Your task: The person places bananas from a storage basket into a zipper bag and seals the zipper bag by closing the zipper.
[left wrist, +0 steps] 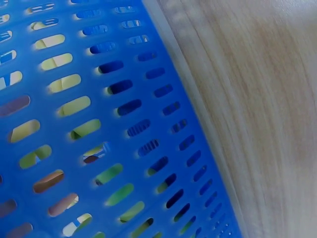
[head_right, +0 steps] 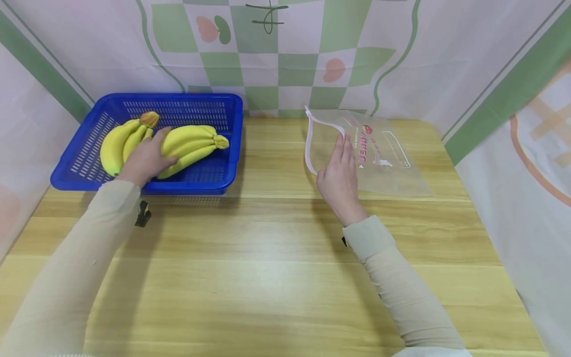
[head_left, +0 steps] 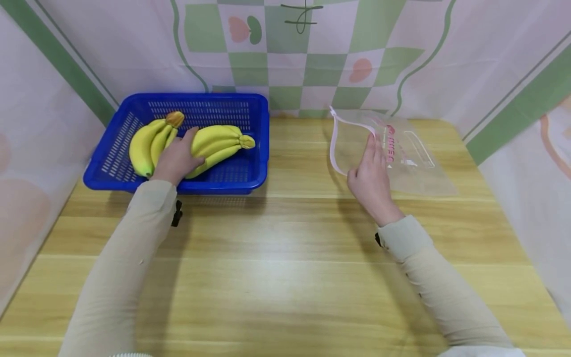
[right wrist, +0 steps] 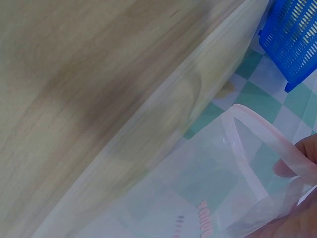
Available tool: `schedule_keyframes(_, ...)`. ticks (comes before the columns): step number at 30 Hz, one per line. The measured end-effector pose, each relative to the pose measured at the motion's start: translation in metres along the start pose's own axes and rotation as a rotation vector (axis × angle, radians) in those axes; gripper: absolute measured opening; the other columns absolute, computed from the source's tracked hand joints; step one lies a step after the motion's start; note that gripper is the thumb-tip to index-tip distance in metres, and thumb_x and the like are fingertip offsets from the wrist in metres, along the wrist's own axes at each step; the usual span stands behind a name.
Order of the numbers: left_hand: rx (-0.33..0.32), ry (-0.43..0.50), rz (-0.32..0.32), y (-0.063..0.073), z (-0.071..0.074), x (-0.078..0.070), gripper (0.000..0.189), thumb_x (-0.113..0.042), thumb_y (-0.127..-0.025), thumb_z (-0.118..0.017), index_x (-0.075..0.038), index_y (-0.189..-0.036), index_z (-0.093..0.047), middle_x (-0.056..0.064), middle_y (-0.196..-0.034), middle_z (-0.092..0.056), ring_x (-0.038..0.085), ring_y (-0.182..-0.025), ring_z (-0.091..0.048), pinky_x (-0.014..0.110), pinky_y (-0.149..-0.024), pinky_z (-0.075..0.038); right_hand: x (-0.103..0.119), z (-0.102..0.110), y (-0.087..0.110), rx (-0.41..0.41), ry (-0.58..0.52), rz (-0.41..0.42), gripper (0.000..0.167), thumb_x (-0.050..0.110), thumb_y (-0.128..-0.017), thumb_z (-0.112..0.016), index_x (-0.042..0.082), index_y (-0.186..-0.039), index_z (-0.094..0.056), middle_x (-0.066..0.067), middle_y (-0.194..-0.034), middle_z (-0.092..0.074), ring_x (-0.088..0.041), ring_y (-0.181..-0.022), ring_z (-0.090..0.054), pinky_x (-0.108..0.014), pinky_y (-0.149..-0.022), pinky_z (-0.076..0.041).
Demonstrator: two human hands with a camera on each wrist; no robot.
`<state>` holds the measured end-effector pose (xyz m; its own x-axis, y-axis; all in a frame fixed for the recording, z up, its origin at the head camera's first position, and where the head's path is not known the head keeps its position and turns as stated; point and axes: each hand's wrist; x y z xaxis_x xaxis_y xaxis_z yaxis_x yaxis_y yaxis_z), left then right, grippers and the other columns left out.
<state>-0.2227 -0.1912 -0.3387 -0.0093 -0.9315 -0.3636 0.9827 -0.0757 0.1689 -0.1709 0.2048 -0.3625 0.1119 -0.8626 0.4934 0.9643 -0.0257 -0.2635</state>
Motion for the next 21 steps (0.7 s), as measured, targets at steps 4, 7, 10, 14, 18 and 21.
schedule_keyframes(4, -0.013, -0.015, -0.001, 0.0008, 0.0005, -0.0012, 0.077, -0.025, -0.092, -0.057, -0.014, -0.154, -0.012, 0.035, -0.141, -0.037, 0.046, -0.114, -0.05, 0.057, -0.086, -0.045, 0.0004, 0.0003, 0.0, 0.009, 0.003, 0.003, 0.081, -0.005, -0.08, -0.044, -0.009, -0.149, -0.002, -0.03, -0.157, -0.003, -0.045, -0.145, -0.011, -0.053, -0.12, -0.012)
schedule_keyframes(7, -0.029, -0.026, -0.007, 0.0012, 0.0006, -0.0018, 0.076, -0.026, -0.093, -0.056, -0.017, -0.155, -0.012, 0.035, -0.143, -0.034, 0.046, -0.105, -0.054, 0.056, -0.082, -0.047, 0.0008, 0.0003, -0.0001, 0.018, 0.006, -0.002, 0.081, -0.005, -0.081, -0.044, -0.009, -0.15, -0.002, -0.03, -0.157, -0.002, -0.046, -0.145, -0.011, -0.054, -0.12, -0.013)
schedule_keyframes(10, -0.06, -0.049, -0.016, 0.0013, 0.0003, -0.0018, 0.074, -0.027, -0.094, -0.056, -0.018, -0.154, -0.015, 0.035, -0.141, -0.036, 0.045, -0.099, -0.056, 0.055, -0.08, -0.047, 0.0012, 0.0001, -0.0003, 0.023, 0.007, -0.008, 0.082, -0.005, -0.081, -0.045, -0.008, -0.15, -0.002, -0.029, -0.158, -0.002, -0.046, -0.145, -0.012, -0.054, -0.119, -0.014)
schedule_keyframes(14, -0.105, -0.083, -0.013, 0.0019, 0.0002, -0.0019, 0.071, -0.028, -0.093, -0.057, -0.016, -0.153, -0.021, 0.035, -0.138, -0.04, 0.044, -0.095, -0.057, 0.055, -0.077, -0.048, 0.0015, -0.0001, -0.0002, 0.018, 0.008, -0.006, 0.082, -0.005, -0.08, -0.045, -0.008, -0.15, -0.002, -0.03, -0.157, -0.003, -0.047, -0.144, -0.013, -0.055, -0.119, -0.015)
schedule_keyframes(18, -0.136, -0.111, -0.014, 0.0027, 0.0004, -0.0025, 0.072, -0.029, -0.093, -0.058, -0.019, -0.153, -0.02, 0.036, -0.132, -0.044, 0.039, -0.076, -0.058, 0.049, -0.064, -0.047, 0.0015, 0.0, -0.0004, 0.015, 0.007, 0.001, 0.082, -0.006, -0.08, -0.046, -0.009, -0.15, -0.003, -0.031, -0.157, -0.004, -0.047, -0.144, -0.014, -0.054, -0.119, -0.015)
schedule_keyframes(21, -0.152, -0.14, -0.027, 0.003, 0.0003, -0.0027, 0.071, -0.03, -0.094, -0.056, -0.022, -0.154, -0.019, 0.036, -0.128, -0.047, 0.032, -0.062, -0.053, 0.043, -0.056, -0.043, 0.0016, 0.0001, -0.0006, 0.017, 0.006, 0.001, 0.082, -0.006, -0.08, -0.046, -0.009, -0.15, -0.003, -0.031, -0.157, -0.004, -0.048, -0.144, -0.014, -0.054, -0.119, -0.014)
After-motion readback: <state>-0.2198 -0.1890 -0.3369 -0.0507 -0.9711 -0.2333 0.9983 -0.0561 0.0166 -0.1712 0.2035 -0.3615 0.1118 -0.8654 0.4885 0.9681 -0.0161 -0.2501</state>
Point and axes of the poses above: each hand's wrist, its own y-axis away from the middle knuckle, its own z-axis out of the back of the hand, x = y × z
